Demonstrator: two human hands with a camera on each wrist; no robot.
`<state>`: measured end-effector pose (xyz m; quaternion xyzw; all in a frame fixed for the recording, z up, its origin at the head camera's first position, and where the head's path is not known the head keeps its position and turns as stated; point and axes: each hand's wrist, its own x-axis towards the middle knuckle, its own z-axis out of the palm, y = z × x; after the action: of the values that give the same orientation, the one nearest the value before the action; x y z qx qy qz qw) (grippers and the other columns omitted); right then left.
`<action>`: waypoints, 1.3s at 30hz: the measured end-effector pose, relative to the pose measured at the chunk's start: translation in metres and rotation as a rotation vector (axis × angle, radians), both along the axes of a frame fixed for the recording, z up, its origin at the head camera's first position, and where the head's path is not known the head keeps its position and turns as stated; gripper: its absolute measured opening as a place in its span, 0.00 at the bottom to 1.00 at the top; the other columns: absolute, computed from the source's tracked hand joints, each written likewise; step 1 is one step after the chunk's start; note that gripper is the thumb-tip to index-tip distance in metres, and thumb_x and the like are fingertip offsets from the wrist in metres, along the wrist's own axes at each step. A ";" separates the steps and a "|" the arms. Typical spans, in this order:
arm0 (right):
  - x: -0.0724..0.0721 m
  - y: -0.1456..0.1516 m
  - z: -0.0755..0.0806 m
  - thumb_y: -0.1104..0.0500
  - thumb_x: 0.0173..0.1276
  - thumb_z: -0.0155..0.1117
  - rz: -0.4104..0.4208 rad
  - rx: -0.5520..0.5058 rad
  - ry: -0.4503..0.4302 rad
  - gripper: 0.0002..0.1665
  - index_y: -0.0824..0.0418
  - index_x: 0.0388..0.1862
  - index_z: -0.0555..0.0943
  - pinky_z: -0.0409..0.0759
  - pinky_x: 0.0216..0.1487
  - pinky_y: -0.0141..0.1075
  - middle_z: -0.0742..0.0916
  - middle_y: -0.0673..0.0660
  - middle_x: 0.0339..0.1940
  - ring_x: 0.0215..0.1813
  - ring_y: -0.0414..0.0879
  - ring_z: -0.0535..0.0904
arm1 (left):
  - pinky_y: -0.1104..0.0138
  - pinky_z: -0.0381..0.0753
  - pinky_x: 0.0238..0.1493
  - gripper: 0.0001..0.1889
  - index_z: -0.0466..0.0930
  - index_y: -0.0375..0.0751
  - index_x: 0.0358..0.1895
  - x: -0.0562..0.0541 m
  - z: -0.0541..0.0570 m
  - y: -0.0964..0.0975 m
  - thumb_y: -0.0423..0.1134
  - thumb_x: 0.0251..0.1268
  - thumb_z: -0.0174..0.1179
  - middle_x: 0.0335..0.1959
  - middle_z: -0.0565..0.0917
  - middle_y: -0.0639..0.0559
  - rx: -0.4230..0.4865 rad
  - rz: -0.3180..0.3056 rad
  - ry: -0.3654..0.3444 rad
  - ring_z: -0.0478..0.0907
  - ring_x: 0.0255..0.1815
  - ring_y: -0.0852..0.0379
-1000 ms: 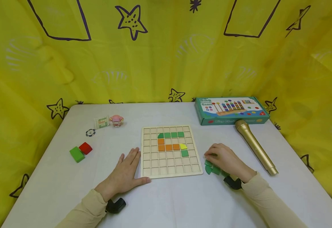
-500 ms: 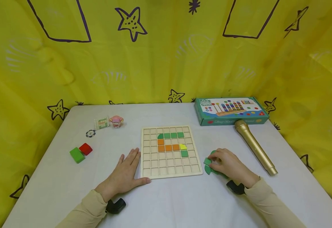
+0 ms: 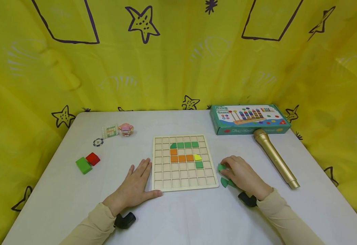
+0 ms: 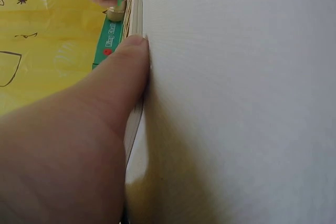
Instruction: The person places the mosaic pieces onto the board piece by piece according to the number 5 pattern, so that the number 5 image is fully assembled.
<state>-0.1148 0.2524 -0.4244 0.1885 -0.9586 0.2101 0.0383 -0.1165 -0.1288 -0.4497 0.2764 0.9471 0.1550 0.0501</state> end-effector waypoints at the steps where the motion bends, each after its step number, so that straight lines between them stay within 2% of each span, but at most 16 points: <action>1: -0.001 -0.004 0.001 0.63 0.63 0.71 0.007 -0.028 -0.006 0.12 0.66 0.45 0.82 0.77 0.42 0.43 0.82 0.53 0.39 0.40 0.47 0.76 | 0.40 0.42 0.70 0.58 0.50 0.25 0.74 0.000 0.000 0.000 0.73 0.59 0.53 0.77 0.49 0.35 -0.001 0.002 -0.001 0.44 0.77 0.40; 5: -0.004 -0.022 0.004 0.60 0.64 0.71 0.080 -0.121 -0.064 0.15 0.66 0.48 0.82 0.77 0.41 0.41 0.83 0.51 0.39 0.39 0.44 0.76 | 0.40 0.43 0.70 0.58 0.51 0.25 0.74 0.000 -0.001 0.000 0.75 0.58 0.52 0.77 0.49 0.35 -0.007 0.007 -0.006 0.44 0.77 0.41; 9: -0.007 -0.038 0.003 0.57 0.63 0.73 0.136 -0.078 -0.071 0.14 0.63 0.44 0.84 0.77 0.47 0.43 0.84 0.50 0.40 0.43 0.45 0.78 | 0.40 0.43 0.70 0.58 0.51 0.25 0.74 0.000 -0.002 0.001 0.75 0.58 0.52 0.77 0.50 0.35 -0.011 0.006 0.001 0.44 0.77 0.41; 15: -0.009 -0.048 0.000 0.58 0.62 0.73 0.156 -0.016 -0.054 0.11 0.61 0.42 0.85 0.77 0.51 0.45 0.84 0.51 0.41 0.47 0.48 0.78 | 0.40 0.43 0.70 0.59 0.50 0.25 0.74 0.000 -0.003 0.001 0.75 0.57 0.52 0.77 0.49 0.36 -0.019 0.008 0.004 0.44 0.77 0.41; 19: -0.010 -0.049 -0.001 0.59 0.62 0.73 0.160 -0.023 -0.051 0.10 0.60 0.40 0.84 0.77 0.50 0.45 0.83 0.50 0.40 0.46 0.47 0.78 | 0.40 0.43 0.70 0.59 0.50 0.25 0.75 0.000 -0.003 0.001 0.76 0.57 0.52 0.77 0.49 0.36 -0.021 0.005 -0.001 0.43 0.77 0.42; 24: -0.011 -0.049 -0.001 0.60 0.62 0.73 0.201 -0.020 -0.003 0.05 0.57 0.34 0.84 0.78 0.46 0.41 0.81 0.47 0.36 0.43 0.45 0.76 | 0.40 0.42 0.70 0.59 0.50 0.25 0.74 -0.001 -0.004 0.001 0.76 0.57 0.52 0.77 0.49 0.36 -0.025 0.006 0.010 0.43 0.77 0.42; 27: -0.010 -0.046 0.000 0.62 0.63 0.71 0.239 -0.019 0.020 0.03 0.58 0.36 0.87 0.77 0.46 0.41 0.82 0.48 0.38 0.44 0.45 0.76 | 0.40 0.43 0.70 0.59 0.50 0.25 0.74 -0.001 -0.005 0.001 0.75 0.57 0.52 0.77 0.49 0.36 -0.018 0.004 0.016 0.43 0.77 0.42; 33: -0.005 -0.039 0.001 0.65 0.65 0.68 0.299 0.007 0.050 0.09 0.61 0.44 0.88 0.76 0.50 0.43 0.84 0.52 0.44 0.48 0.47 0.77 | 0.40 0.42 0.70 0.59 0.50 0.25 0.74 0.000 -0.004 0.001 0.75 0.56 0.53 0.77 0.49 0.36 -0.014 0.010 0.009 0.44 0.77 0.41; 39: -0.005 -0.030 -0.001 0.66 0.68 0.65 0.300 -0.001 0.061 0.13 0.63 0.50 0.86 0.76 0.51 0.44 0.84 0.54 0.49 0.51 0.49 0.77 | 0.40 0.42 0.70 0.59 0.50 0.25 0.74 0.000 -0.002 0.000 0.75 0.57 0.53 0.77 0.49 0.36 -0.016 0.009 -0.002 0.43 0.77 0.41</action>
<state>-0.1196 0.2226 -0.4251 0.3359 -0.9180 0.2080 0.0354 -0.1165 -0.1284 -0.4521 0.2714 0.9496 0.1479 0.0524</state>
